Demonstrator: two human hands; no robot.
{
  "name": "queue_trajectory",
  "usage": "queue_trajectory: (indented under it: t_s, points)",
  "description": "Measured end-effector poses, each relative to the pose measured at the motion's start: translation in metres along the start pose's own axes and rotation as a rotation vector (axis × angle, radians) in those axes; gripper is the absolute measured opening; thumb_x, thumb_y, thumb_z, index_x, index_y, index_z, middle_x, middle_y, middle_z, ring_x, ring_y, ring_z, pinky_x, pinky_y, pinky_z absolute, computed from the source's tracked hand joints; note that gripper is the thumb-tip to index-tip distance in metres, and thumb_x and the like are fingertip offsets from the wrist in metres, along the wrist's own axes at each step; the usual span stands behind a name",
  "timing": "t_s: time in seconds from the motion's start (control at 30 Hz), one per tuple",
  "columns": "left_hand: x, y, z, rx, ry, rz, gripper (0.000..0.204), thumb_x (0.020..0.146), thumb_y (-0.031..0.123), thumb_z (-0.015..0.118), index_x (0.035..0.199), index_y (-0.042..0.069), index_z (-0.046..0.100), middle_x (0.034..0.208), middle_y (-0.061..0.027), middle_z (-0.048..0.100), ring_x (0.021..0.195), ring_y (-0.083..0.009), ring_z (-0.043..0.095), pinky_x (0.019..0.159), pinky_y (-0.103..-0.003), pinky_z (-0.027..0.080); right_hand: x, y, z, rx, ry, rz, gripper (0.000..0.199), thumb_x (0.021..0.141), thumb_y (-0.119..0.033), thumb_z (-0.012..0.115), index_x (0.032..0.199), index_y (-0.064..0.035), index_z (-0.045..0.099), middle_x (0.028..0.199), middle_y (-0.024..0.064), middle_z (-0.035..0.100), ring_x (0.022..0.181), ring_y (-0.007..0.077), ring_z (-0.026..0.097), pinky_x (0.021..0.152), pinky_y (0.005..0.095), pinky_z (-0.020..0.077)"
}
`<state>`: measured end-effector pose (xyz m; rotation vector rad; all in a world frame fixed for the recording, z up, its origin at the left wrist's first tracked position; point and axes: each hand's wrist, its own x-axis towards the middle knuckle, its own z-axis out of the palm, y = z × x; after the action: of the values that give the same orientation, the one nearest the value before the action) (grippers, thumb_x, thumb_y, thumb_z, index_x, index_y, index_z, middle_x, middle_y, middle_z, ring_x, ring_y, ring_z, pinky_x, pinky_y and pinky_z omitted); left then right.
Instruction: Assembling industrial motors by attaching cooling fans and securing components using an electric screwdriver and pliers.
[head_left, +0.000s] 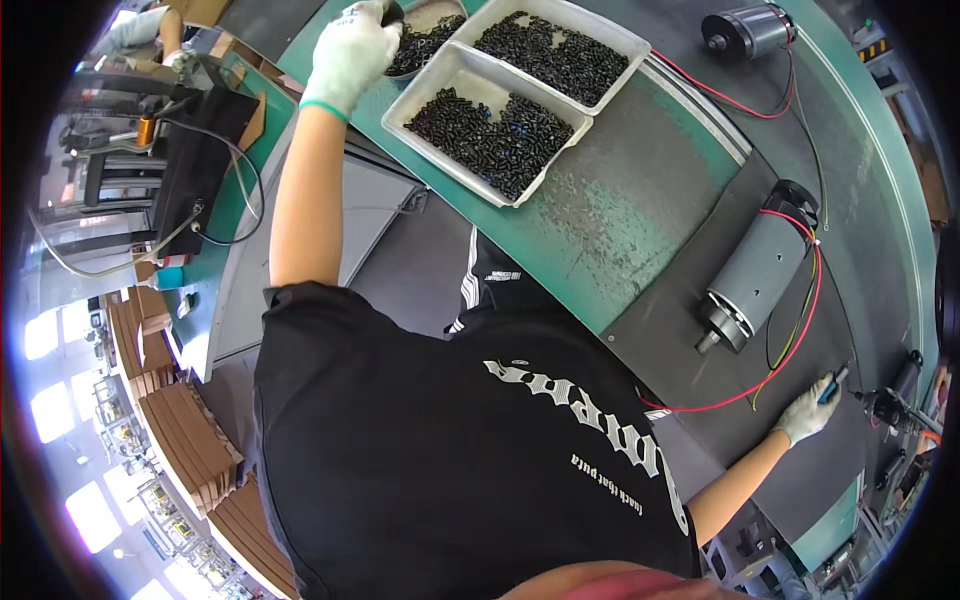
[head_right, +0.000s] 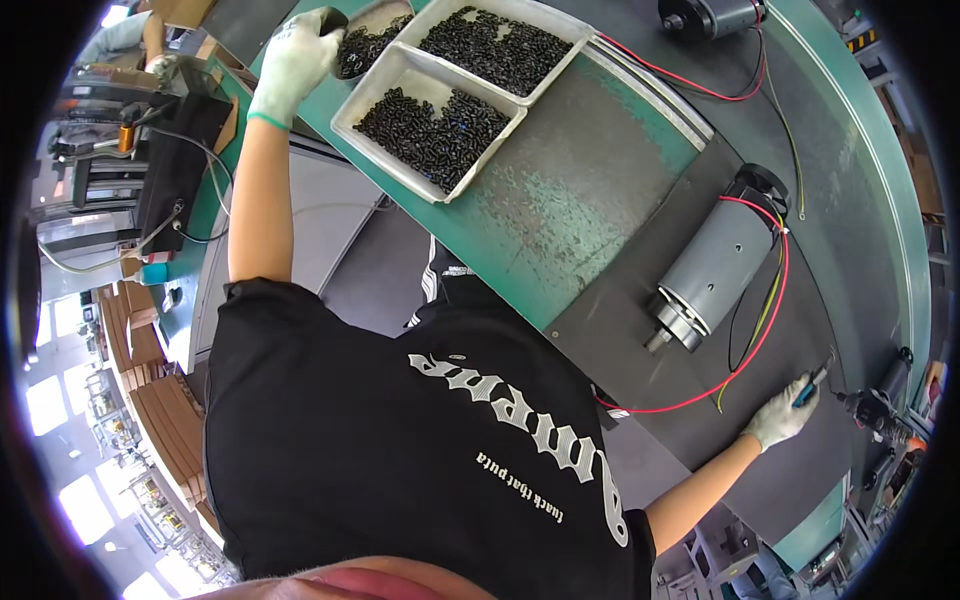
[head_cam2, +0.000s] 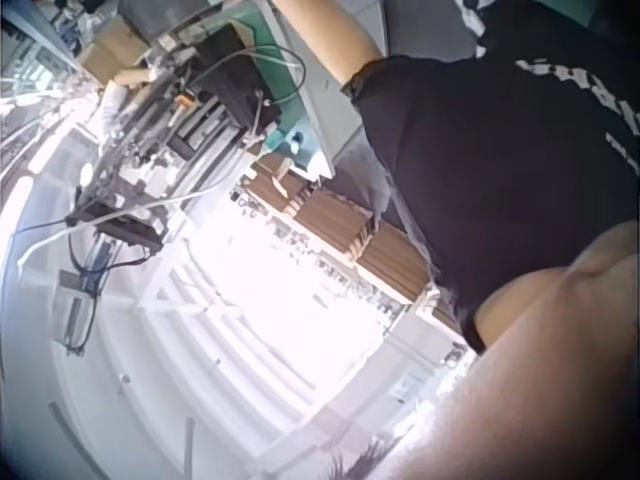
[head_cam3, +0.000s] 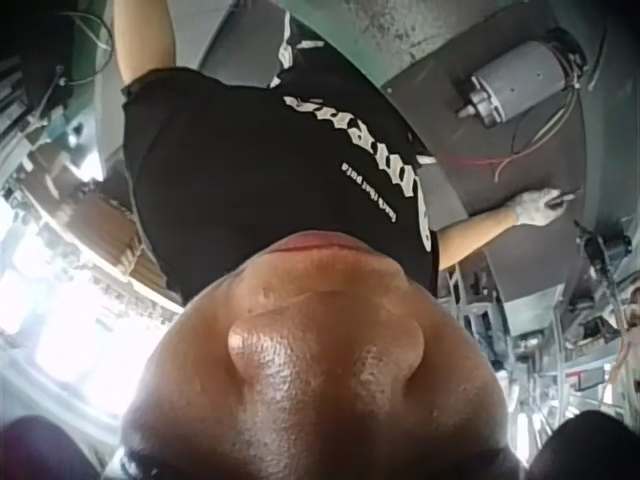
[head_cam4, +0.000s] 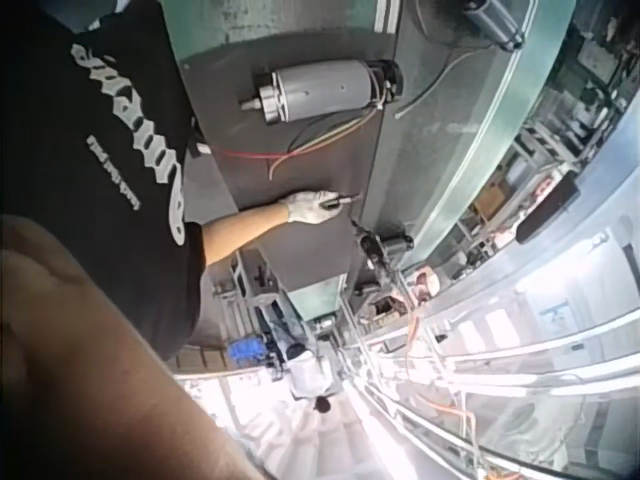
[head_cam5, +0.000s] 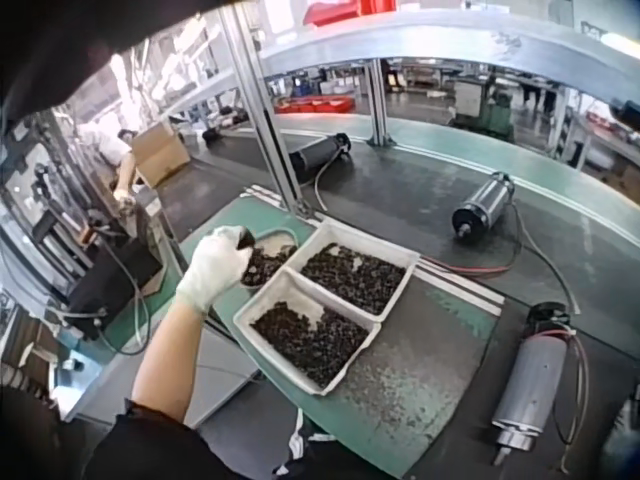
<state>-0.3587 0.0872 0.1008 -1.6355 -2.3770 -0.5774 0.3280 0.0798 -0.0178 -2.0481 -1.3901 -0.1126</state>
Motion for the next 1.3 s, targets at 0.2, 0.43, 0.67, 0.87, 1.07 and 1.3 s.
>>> queue_trajectory:
  t_s: [0.2,0.43,0.67,0.87,1.07,1.3]
  points:
    - [0.042,-0.064,0.061,0.065,-0.278,0.023,0.032,0.085,0.024,0.060,0.108,0.003,0.067,0.102,-0.0190,0.069,0.097,-0.0348,0.066,0.088,-0.039,0.050,0.004,0.029,0.005,0.206,-0.046,0.138,0.051,0.093,-0.039,0.061,0.120,0.0047,0.058,0.103,0.0135,0.066,0.090,0.0216,0.060,0.085,0.0329,0.0464]
    - [0.063,-0.074,0.105,0.208,-0.303,0.068,0.036,0.081,0.021,0.060,0.111,0.002,0.065,0.112,-0.0240,0.063,0.108,-0.0369,0.060,0.095,-0.041,0.047,0.000,0.021,0.000,0.094,-0.078,0.046,0.045,0.092,-0.034,0.063,0.118,0.0023,0.060,0.103,0.0123,0.066,0.092,0.0205,0.060,0.086,0.0312,0.0465]
    - [0.068,-0.073,0.114,0.211,-0.297,0.073,0.033,0.082,0.016,0.048,0.106,0.001,0.066,0.111,-0.0261,0.063,0.108,-0.0412,0.058,0.094,-0.044,0.046,0.000,0.027,0.005,0.090,-0.103,0.020,0.042,0.091,-0.032,0.064,0.116,0.0017,0.061,0.104,0.0123,0.067,0.091,0.0206,0.061,0.085,0.0327,0.0474]
    - [0.080,-0.083,0.122,0.241,-0.351,0.059,0.035,0.081,0.017,0.049,0.106,-0.002,0.065,0.109,-0.0289,0.062,0.108,-0.0417,0.058,0.095,-0.044,0.046,-0.005,0.005,0.002,-0.044,-0.053,-0.081,0.039,0.090,-0.033,0.064,0.112,-0.0002,0.063,0.100,0.0156,0.066,0.088,0.0273,0.063,0.084,0.0356,0.0480]
    - [0.086,-0.106,0.124,0.167,-0.402,0.111,0.036,0.080,0.021,0.055,0.103,-0.005,0.064,0.107,-0.0306,0.062,0.104,-0.0431,0.058,0.093,-0.045,0.046,-0.006,0.005,0.000,-0.052,-0.061,-0.104,0.039,0.089,-0.031,0.064,0.112,-0.0003,0.063,0.104,0.0157,0.066,0.094,0.0281,0.063,0.086,0.0359,0.0474]
    - [0.073,-0.105,0.104,-0.229,-0.215,-0.092,0.032,0.081,0.026,0.066,0.098,0.000,0.070,0.088,-0.0204,0.070,0.080,-0.0323,0.067,0.074,-0.037,0.051,-0.011,-0.001,-0.004,-0.052,-0.081,-0.117,0.036,0.089,-0.029,0.064,0.112,-0.0014,0.063,0.105,0.0158,0.065,0.096,0.0291,0.062,0.087,0.0366,0.0472]
